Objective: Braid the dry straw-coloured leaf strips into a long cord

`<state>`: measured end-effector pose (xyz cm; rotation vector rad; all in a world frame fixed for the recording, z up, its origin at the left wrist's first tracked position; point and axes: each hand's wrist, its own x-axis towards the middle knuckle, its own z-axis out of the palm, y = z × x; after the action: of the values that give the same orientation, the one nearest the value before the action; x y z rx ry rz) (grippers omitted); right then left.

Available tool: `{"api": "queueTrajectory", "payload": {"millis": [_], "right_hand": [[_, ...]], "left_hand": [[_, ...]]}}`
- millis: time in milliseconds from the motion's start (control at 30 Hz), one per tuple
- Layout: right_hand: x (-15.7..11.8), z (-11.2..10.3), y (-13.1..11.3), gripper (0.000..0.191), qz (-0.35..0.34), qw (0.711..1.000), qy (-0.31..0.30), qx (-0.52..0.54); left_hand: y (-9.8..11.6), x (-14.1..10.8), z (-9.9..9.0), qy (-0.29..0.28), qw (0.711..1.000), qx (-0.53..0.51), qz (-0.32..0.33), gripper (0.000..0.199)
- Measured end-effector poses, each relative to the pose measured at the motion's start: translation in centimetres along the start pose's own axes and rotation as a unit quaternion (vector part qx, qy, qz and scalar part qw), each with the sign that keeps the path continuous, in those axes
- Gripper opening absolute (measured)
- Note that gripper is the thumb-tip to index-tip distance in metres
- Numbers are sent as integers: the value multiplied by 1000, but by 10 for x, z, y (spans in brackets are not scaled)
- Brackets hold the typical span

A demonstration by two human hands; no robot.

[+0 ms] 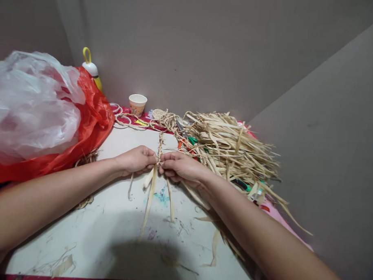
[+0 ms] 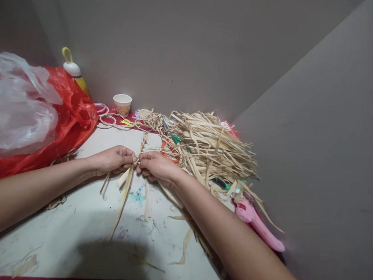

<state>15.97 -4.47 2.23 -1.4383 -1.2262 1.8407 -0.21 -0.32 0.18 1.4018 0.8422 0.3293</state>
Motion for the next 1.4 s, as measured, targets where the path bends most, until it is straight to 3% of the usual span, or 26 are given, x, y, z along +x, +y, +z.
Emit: {"api": "queueTrajectory", "payload": {"millis": [133,500,667,933,1033,1167,1400], "right_hand": [[1,2,2,17,17,1000,5,-21],[8,-13,11,25,39,984,-145,96],[9,-13,12,26,48,979,-149,127],[10,-12,14,27,47,972,-155,172],[9,-11,13,28,41,975,-141,164],[7,-4,11,26,30,989,-79,124],[9,10,14,23,3,998,20,60]], "left_hand": [[-1,-1,0,-3,1000,-4,3,24],[1,0,-5,-3,1000,12,26,21],[5,-2,-3,10,998,53,35,22],[8,-4,-6,-16,998,32,45,27],[8,-4,-6,-27,999,26,38,26],[8,-5,-6,-37,998,43,22,21],[15,-9,-5,-26,988,151,10,19]]}}
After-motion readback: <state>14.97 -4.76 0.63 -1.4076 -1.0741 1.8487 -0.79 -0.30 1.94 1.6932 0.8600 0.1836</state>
